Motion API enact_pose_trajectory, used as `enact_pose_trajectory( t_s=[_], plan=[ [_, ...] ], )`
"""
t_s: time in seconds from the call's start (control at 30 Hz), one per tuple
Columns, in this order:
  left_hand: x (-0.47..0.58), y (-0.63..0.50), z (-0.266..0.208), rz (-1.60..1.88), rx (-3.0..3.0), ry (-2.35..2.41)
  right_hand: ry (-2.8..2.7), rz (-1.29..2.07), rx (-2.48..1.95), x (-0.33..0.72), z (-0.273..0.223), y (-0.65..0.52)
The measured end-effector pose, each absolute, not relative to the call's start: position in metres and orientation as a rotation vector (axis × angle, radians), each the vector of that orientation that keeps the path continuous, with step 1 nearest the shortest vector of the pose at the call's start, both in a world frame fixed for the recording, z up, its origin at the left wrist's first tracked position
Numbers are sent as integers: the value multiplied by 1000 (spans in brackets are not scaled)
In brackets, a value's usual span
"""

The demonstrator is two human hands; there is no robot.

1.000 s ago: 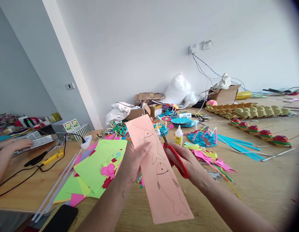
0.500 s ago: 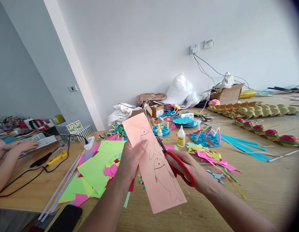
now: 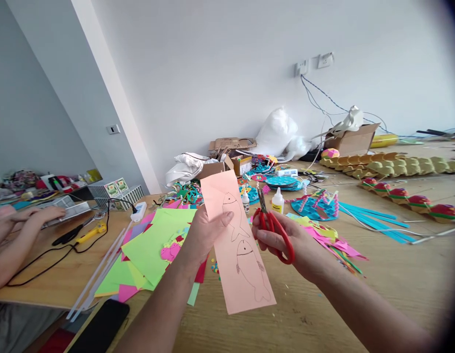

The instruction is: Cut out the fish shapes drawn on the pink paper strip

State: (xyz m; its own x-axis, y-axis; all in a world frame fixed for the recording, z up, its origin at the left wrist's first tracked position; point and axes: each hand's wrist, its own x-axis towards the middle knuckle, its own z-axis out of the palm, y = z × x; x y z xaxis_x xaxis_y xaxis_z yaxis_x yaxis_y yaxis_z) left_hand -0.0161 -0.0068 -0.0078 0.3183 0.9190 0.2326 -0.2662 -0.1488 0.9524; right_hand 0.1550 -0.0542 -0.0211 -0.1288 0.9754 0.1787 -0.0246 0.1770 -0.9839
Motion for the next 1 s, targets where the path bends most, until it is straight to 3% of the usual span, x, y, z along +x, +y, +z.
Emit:
enact_pose_trajectory(
  t_s=[0.17, 0.47, 0.8, 1.0],
  plan=[
    [-13, -8, -11, 1096, 1354, 686, -1337, 1210, -1003, 147, -20, -57],
    [-14, -6, -14, 946, 1469, 530, -1209, 955, -1044, 149, -23, -50],
    [-47, 11, -5, 944, 1487, 561, -1940, 794, -1431, 178, -10, -51],
    [-55, 15, -2, 1021, 1484, 628, -2202, 825, -1415, 183, -17, -49]
  ],
)
